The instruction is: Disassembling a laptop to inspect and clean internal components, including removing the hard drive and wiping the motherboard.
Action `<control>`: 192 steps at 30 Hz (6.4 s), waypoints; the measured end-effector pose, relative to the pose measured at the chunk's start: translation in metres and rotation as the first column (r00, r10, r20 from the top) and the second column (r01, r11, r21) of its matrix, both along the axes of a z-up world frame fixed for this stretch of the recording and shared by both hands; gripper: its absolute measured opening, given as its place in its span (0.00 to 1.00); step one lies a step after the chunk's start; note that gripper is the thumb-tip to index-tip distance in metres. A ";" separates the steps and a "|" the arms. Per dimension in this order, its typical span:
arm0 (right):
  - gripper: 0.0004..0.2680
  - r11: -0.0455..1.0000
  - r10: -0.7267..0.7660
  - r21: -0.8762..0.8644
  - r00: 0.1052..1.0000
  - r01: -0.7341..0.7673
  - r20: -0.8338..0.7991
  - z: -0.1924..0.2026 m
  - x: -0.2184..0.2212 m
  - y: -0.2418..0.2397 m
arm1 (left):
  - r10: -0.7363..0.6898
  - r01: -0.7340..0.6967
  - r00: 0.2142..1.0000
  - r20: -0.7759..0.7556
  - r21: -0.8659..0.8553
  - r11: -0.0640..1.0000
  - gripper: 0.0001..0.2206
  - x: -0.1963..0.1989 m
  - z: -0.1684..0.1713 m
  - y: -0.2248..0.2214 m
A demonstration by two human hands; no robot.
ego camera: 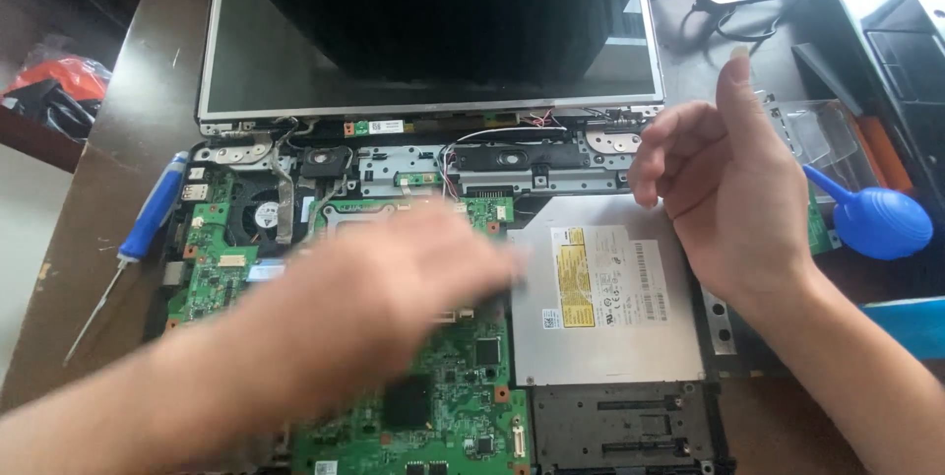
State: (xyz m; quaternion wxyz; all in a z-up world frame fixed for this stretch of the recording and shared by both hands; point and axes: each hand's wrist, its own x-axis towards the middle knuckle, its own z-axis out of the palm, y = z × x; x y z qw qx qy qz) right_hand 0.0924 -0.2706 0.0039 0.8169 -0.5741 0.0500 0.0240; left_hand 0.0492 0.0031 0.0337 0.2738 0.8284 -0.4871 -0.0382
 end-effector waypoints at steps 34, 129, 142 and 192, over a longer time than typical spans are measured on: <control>0.21 0.999 -0.033 -0.017 0.999 0.033 -0.001 0.004 -0.002 0.003 | 0.179 -0.221 0.968 0.178 0.249 0.943 0.25 0.024 -0.005 -0.009; 0.19 0.988 0.041 0.153 0.996 -0.029 -0.076 0.000 0.010 -0.010 | -0.305 0.329 0.934 0.187 -0.112 0.938 0.09 0.033 -0.031 -0.074; 0.16 0.945 0.007 0.323 0.986 0.047 -0.165 -0.007 0.016 -0.017 | -0.359 0.375 0.923 0.140 -0.115 0.920 0.19 0.048 -0.043 -0.097; 0.24 0.887 0.094 -0.462 0.988 -0.028 0.121 -0.010 -0.010 0.007 | -0.130 0.133 0.968 0.213 0.000 0.991 0.12 -0.077 -0.017 0.069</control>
